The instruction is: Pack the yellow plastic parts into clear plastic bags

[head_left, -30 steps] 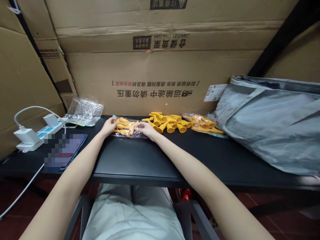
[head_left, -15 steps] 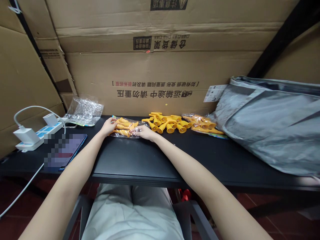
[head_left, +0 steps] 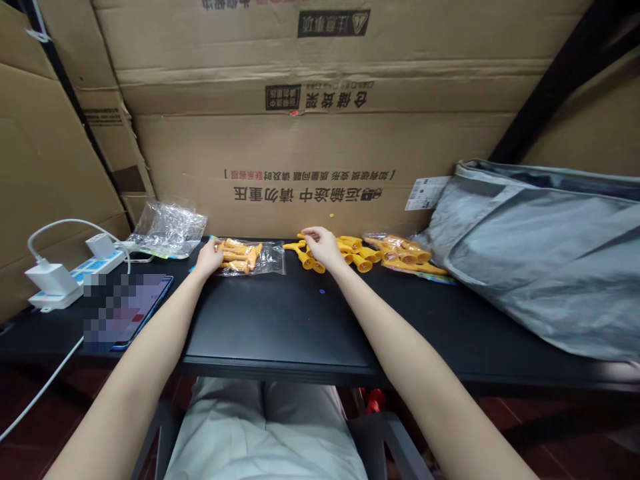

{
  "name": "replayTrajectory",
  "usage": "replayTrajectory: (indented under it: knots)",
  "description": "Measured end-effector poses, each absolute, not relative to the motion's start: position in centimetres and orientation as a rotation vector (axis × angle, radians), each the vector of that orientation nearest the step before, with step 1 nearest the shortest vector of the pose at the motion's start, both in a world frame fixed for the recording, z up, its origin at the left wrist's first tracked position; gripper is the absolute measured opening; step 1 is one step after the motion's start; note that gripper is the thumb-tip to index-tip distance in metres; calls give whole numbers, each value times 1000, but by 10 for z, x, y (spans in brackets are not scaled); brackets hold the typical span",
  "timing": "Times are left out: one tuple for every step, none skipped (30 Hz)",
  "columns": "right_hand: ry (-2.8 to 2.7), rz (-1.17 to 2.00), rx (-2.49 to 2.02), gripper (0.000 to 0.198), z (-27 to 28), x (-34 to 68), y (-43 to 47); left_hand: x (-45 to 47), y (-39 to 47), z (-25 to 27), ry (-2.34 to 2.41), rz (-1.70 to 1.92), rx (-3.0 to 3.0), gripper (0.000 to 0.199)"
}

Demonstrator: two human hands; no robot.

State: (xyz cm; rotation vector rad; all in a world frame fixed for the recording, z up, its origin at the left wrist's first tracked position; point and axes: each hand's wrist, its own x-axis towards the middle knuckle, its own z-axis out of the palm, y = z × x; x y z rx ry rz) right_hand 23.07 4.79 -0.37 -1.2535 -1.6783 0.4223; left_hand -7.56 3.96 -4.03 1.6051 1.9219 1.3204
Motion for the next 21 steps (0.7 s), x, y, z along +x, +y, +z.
replayTrajectory:
  knots:
    - [-1703, 330, -1318, 26, -3, 237, 50, -76, 38, -39, 1945, 1318, 1617, 17]
    - [-1743, 258, -1383, 28, -4, 241, 51, -76, 37, -38, 1963, 1311, 1632, 17]
    - [-1801, 204, -1444, 29, -6, 244, 51, -76, 36, -37, 1977, 1304, 1643, 17]
    - [-1880, 164, -1499, 29, -7, 246, 51, -76, 35, -36, 1985, 1297, 1651, 17]
    - [-1975, 130, -1545, 28, -9, 246, 50, -75, 34, -36, 1986, 1290, 1659, 17]
    - [-2072, 97, -1584, 27, -11, 246, 48, -75, 34, -36, 1986, 1286, 1666, 18]
    - [-2159, 64, -1619, 27, -12, 244, 46, -74, 34, -36, 1985, 1286, 1671, 18]
    - [-2225, 32, -1652, 28, -13, 242, 44, -74, 34, -36, 1986, 1286, 1675, 18]
    - [-2268, -2, -1679, 29, -13, 240, 42, -74, 34, -37, 1989, 1284, 1678, 19]
    - [-2293, -43, -1699, 30, -13, 238, 39, -74, 34, -37, 1993, 1279, 1682, 19]
    - [-2311, -94, -1708, 31, -12, 235, 36, -74, 34, -37, 2002, 1270, 1687, 20]
    - [-2329, -155, -1704, 32, -11, 233, 34, -74, 34, -37, 2014, 1254, 1695, 21]
    - [-2344, -222, -1689, 32, -10, 231, 31, -74, 34, -37, 2025, 1238, 1704, 22]
    - [-2353, -287, -1672, 33, -9, 228, 28, -74, 34, -37, 2034, 1225, 1713, 22]
    - [-2358, -335, -1663, 33, -8, 225, 26, -74, 34, -37, 2040, 1219, 1720, 23]
    - [-2362, -358, -1674, 33, -7, 222, 24, -75, 34, -37, 2044, 1212, 1728, 23]
    - [-2365, -357, -1707, 34, -7, 220, 22, -75, 34, -37, 2046, 1206, 1738, 24]
    - [-2368, -338, -1755, 35, -7, 217, 20, -75, 34, -37, 2047, 1200, 1747, 24]
    - [-2374, -311, -1804, 37, -8, 215, 18, -75, 34, -37, 2047, 1193, 1757, 25]
    - [-2378, -281, -1842, 37, -8, 213, 17, -75, 34, -37, 2045, 1189, 1766, 25]
    - [-2378, -258, -1863, 36, -9, 212, 17, -75, 34, -37, 2042, 1189, 1770, 26]
